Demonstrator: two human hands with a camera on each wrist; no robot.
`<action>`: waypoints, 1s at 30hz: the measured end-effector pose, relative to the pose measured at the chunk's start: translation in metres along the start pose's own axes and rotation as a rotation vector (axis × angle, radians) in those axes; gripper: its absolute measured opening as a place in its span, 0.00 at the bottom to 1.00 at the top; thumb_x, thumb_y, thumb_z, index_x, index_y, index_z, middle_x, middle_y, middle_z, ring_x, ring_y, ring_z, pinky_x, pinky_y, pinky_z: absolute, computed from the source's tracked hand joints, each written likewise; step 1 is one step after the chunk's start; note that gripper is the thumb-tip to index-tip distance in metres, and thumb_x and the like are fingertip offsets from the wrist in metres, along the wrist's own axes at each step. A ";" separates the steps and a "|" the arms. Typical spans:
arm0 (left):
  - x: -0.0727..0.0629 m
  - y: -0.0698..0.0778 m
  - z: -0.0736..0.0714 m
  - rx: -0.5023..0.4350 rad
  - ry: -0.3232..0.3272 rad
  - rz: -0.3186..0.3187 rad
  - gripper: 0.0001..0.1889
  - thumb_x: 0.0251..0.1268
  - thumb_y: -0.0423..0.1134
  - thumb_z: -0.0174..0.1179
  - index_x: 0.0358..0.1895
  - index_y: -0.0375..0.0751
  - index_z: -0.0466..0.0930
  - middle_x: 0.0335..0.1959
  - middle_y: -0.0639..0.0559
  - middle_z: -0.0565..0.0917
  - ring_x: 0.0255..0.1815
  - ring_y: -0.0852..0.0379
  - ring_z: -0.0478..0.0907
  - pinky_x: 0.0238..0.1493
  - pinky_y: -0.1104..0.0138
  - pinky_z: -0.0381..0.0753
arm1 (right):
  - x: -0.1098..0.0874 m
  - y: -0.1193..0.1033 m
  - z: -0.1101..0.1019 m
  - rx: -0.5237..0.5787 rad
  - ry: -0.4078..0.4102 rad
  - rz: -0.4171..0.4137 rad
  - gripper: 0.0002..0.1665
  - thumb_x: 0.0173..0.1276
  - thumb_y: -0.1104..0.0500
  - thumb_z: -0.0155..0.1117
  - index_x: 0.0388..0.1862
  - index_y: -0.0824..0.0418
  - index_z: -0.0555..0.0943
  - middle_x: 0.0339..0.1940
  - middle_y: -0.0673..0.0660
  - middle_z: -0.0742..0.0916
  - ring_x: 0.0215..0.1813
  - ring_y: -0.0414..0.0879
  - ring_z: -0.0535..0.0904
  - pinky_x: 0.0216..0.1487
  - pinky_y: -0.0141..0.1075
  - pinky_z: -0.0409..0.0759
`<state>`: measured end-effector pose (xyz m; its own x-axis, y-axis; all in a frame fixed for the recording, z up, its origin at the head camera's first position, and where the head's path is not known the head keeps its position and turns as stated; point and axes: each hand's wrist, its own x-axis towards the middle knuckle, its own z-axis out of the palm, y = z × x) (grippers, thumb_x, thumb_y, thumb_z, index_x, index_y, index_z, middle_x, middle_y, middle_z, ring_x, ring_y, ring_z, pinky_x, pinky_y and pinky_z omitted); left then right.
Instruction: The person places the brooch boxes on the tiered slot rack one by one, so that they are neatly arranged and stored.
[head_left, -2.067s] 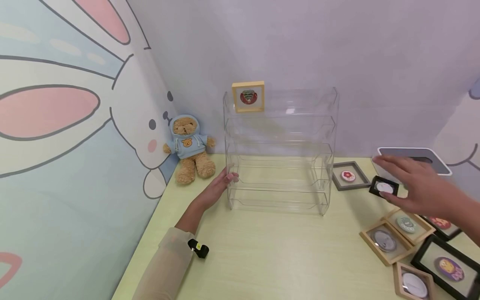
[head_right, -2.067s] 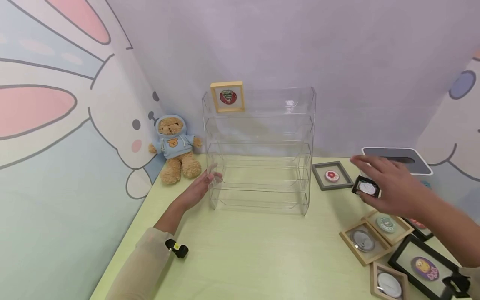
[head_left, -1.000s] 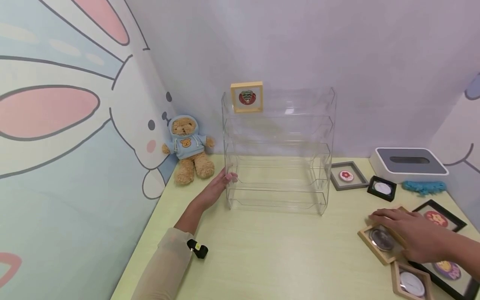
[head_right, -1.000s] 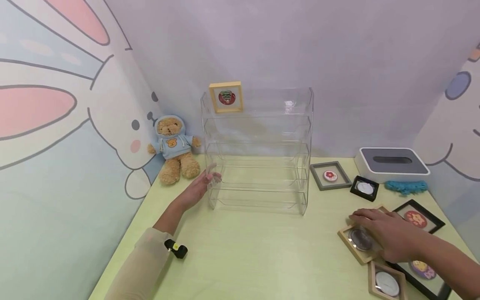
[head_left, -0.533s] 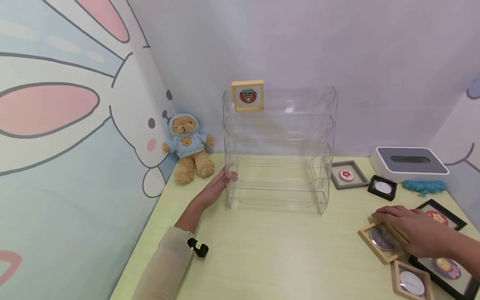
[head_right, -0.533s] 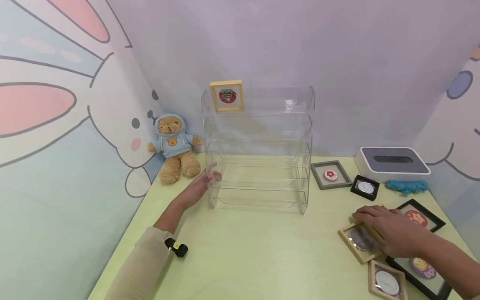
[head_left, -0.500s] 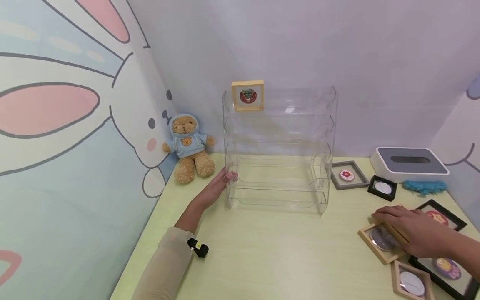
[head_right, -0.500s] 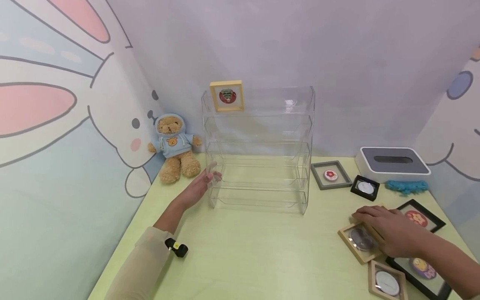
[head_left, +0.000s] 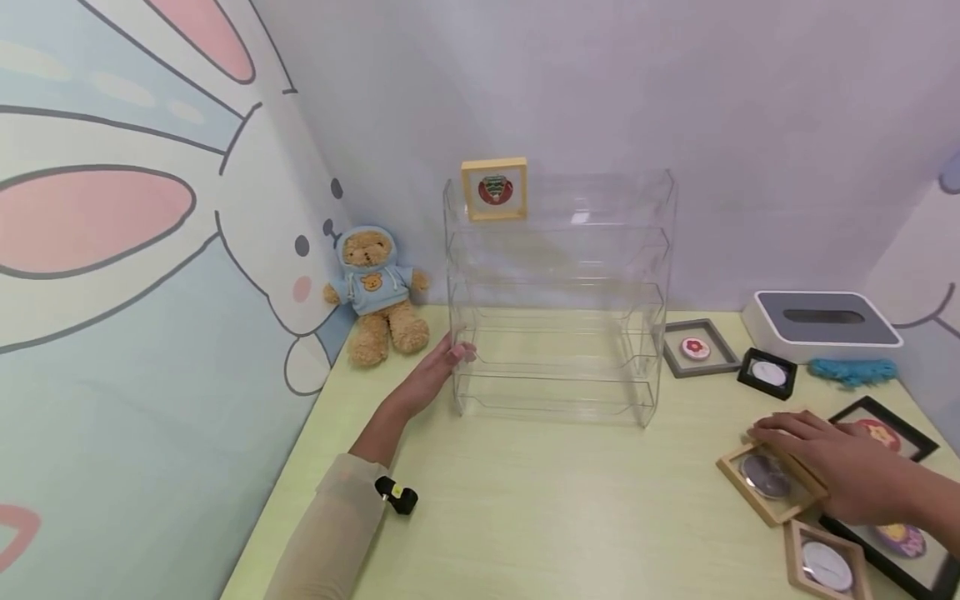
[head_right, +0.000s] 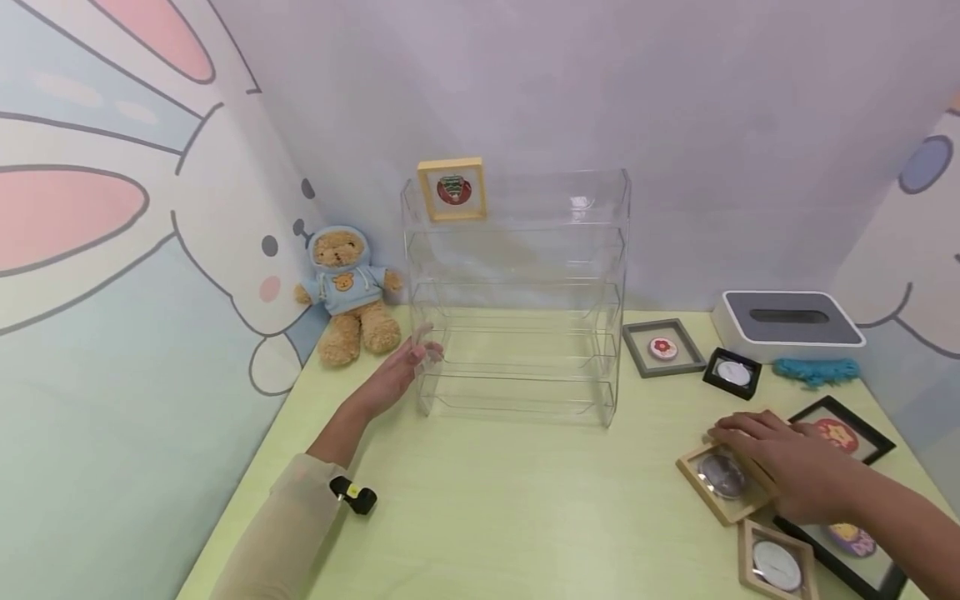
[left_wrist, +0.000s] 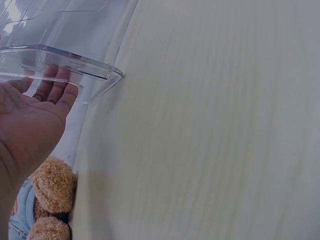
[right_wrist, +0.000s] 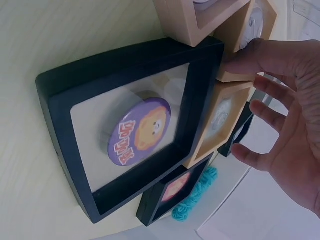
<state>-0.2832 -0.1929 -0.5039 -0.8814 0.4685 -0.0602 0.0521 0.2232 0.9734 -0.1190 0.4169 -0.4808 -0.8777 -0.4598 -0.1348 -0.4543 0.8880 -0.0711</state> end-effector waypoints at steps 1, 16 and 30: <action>0.000 0.000 0.000 0.001 -0.002 0.003 0.42 0.87 0.71 0.44 0.92 0.57 0.46 0.77 0.38 0.73 0.85 0.39 0.65 0.90 0.38 0.53 | 0.000 -0.001 0.001 -0.004 0.010 -0.008 0.62 0.33 0.68 0.88 0.76 0.51 0.80 0.74 0.60 0.82 0.74 0.67 0.74 0.61 0.79 0.78; 0.001 -0.002 -0.001 -0.006 -0.014 -0.004 0.44 0.87 0.72 0.44 0.93 0.57 0.44 0.79 0.41 0.71 0.87 0.41 0.62 0.91 0.39 0.50 | 0.007 -0.003 0.017 -0.052 0.185 -0.058 0.58 0.35 0.37 0.95 0.69 0.50 0.84 0.65 0.51 0.87 0.65 0.59 0.83 0.61 0.73 0.77; -0.001 -0.002 -0.002 -0.006 -0.021 -0.013 0.44 0.88 0.70 0.44 0.93 0.54 0.42 0.81 0.41 0.71 0.89 0.41 0.61 0.92 0.40 0.48 | 0.022 -0.007 0.007 0.012 0.308 -0.067 0.66 0.32 0.35 0.97 0.71 0.58 0.80 0.66 0.57 0.83 0.59 0.57 0.86 0.51 0.58 0.91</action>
<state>-0.2835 -0.1952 -0.5058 -0.8719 0.4835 -0.0775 0.0377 0.2242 0.9738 -0.1338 0.4008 -0.4905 -0.8514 -0.4940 0.1763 -0.5128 0.8547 -0.0812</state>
